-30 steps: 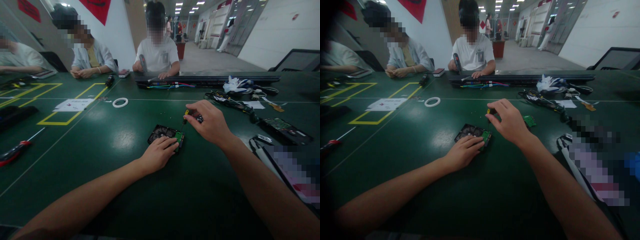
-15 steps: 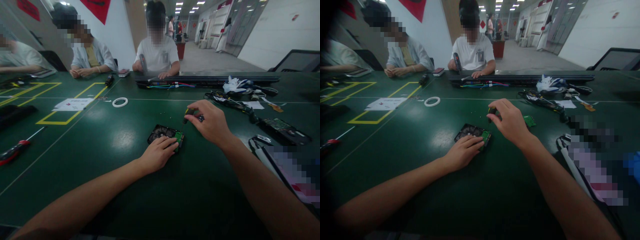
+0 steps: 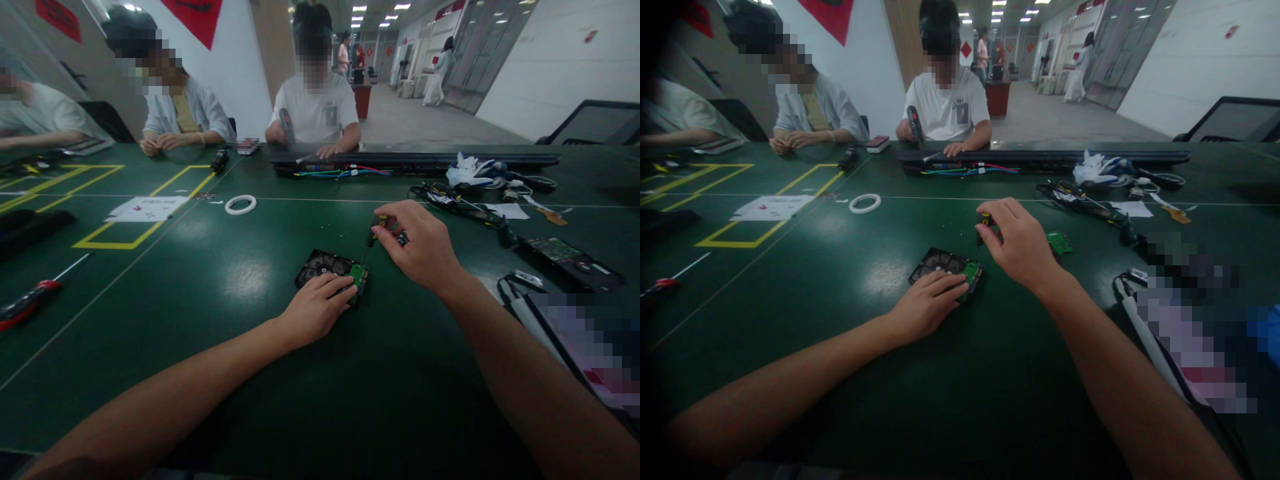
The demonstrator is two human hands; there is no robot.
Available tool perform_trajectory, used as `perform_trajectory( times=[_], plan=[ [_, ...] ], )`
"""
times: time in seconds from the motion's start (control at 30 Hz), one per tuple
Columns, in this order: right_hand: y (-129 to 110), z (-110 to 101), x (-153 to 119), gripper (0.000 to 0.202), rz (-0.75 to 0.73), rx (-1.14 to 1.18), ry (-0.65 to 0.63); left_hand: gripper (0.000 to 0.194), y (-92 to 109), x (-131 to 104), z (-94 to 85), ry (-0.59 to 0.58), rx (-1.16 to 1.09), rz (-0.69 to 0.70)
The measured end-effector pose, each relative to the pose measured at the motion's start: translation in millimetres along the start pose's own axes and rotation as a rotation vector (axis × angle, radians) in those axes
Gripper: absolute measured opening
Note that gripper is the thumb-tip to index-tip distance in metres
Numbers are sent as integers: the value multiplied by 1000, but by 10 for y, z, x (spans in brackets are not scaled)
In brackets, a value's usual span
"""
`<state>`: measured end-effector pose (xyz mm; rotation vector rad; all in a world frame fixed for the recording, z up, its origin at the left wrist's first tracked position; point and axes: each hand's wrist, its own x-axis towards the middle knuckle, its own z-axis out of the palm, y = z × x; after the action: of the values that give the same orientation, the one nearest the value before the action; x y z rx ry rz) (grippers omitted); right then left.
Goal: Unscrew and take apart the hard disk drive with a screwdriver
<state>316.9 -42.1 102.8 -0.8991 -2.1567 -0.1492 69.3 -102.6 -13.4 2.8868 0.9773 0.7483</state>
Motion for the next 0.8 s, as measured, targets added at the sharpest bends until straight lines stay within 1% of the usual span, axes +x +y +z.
perform_trajectory(
  times=[0.1,0.3,0.4,0.5,0.63,0.8],
  plan=[
    [-5,-11,1,19,19,19,-17,41,13,6,-10,-2,-6,-8],
    [-10,8,-6,28,6,62,2,40,30,7,-26,1,1,-13],
    [-15,5,-2,26,12,51,-4,39,27,3,-22,9,0,-14],
    [-20,-12,13,23,-11,38,-9,38,22,2,-18,12,3,-7],
    [-8,-25,18,25,-35,37,-20,39,22,4,-27,7,3,-3],
    [-8,-13,2,22,21,47,7,39,29,7,-29,6,-1,-6]
  ],
)
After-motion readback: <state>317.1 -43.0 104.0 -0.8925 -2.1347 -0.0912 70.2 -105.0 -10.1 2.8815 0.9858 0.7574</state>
